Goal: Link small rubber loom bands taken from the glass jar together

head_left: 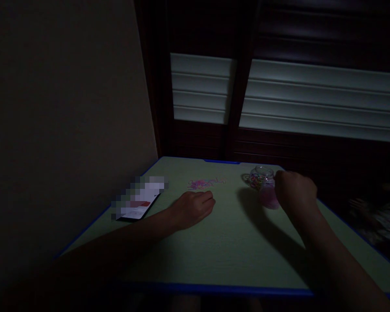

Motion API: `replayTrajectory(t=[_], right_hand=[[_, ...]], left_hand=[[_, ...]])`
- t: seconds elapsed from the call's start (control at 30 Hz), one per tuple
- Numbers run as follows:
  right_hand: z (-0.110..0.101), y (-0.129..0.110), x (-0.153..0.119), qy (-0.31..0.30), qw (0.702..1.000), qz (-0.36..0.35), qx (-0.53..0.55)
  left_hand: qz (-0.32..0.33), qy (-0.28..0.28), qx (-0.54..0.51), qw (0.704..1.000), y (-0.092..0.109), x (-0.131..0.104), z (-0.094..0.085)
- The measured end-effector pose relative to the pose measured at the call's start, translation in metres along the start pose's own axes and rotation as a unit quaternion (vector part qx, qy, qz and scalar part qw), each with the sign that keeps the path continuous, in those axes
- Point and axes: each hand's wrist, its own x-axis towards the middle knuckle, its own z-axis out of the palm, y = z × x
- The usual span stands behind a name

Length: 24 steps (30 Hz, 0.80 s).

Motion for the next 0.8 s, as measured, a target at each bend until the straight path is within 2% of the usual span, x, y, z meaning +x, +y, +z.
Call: replayTrajectory(t=[0.17,0.3,0.8], right_hand=[[0.0012,0.0013,0.0022,-0.041,0.999,0.025,0.003],[0.0008,-0.0008,0.0015,-0.056,0.998,0.014,0.011],[0.0009,-0.0029,-0.0013,-0.076,0.997,-0.002,0.004]], left_hand=[[0.002,-0.004,-0.005,1.0,-0.0008,-0.0013,0.0015],[0.001,-0.005,-0.004,1.0,-0.0018,-0.0022,0.0031],[-0.004,0.001,-0.026,1.0,-0.0032,-0.0014,0.0009]])
